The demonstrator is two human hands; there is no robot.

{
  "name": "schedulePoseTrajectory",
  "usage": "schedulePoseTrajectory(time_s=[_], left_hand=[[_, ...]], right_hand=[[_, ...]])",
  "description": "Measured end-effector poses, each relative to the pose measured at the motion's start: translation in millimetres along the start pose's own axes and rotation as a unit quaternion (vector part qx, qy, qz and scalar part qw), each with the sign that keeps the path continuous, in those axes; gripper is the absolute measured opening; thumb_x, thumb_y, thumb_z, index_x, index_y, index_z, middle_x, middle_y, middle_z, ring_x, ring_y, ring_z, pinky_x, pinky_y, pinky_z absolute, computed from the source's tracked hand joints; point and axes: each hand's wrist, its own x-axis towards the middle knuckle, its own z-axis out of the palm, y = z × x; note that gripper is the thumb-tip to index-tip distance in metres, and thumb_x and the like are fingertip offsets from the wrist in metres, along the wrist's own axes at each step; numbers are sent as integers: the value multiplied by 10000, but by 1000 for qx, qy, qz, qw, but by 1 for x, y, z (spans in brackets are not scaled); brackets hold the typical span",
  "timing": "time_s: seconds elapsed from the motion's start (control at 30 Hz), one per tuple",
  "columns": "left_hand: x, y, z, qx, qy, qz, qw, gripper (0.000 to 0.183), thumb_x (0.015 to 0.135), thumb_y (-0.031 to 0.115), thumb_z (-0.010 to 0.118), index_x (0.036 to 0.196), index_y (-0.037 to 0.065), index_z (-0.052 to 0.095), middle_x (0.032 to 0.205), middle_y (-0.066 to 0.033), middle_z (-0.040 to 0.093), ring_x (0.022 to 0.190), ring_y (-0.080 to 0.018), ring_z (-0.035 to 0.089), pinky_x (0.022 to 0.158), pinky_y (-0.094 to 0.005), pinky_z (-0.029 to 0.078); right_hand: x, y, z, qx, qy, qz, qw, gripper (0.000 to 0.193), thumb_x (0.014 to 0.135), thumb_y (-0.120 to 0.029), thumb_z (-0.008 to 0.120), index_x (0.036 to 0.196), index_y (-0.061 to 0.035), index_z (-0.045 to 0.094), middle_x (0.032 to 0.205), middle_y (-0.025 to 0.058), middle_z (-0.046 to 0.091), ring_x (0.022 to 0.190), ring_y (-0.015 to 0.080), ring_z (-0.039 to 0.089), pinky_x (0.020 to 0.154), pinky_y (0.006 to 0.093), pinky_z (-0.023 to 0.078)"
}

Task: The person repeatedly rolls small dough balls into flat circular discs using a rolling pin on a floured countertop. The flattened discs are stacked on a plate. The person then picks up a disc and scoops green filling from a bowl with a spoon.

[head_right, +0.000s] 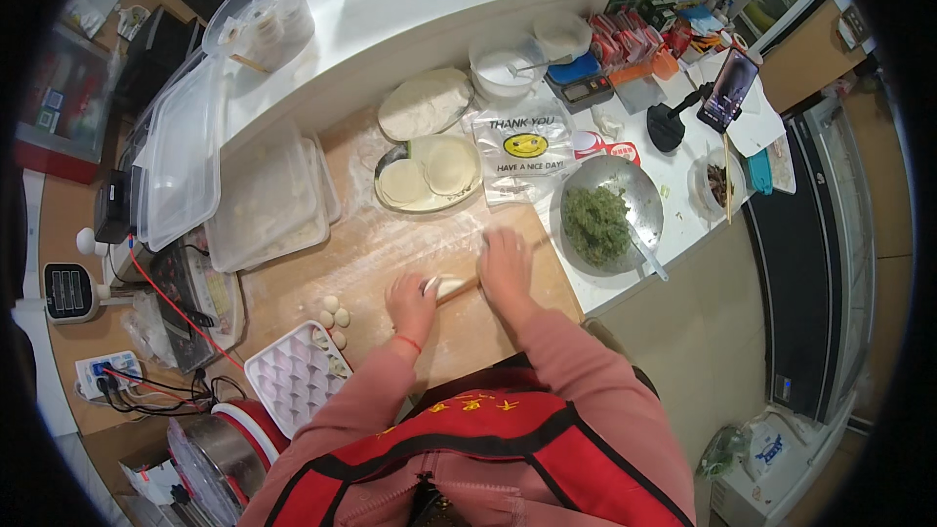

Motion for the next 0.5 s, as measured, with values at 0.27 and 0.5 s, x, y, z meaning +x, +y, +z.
schedulePoseTrajectory(time_s=[0.27, 0.5], left_hand=[[13, -11, -2, -15, 23, 46, 999, 132, 864, 228, 775, 875, 131, 685, 881, -43, 668, 927, -282, 630, 879, -449, 436], [23, -33, -4, -27, -5, 26, 999, 68, 869, 193, 762, 875, 129, 742, 901, -55, 680, 930, -273, 645, 875, -409, 455]], right_hand=[[29, -3, 21, 2, 39, 27, 999, 242, 918, -107, 640, 1159, -97, 637, 1140, 123, 612, 1142, 332, 561, 987, 486, 383], [-19, 41, -2, 126, -40, -108, 985, 224, 909, -220, 688, 1087, -97, 633, 1132, 111, 614, 1128, 340, 550, 1033, 516, 358]])
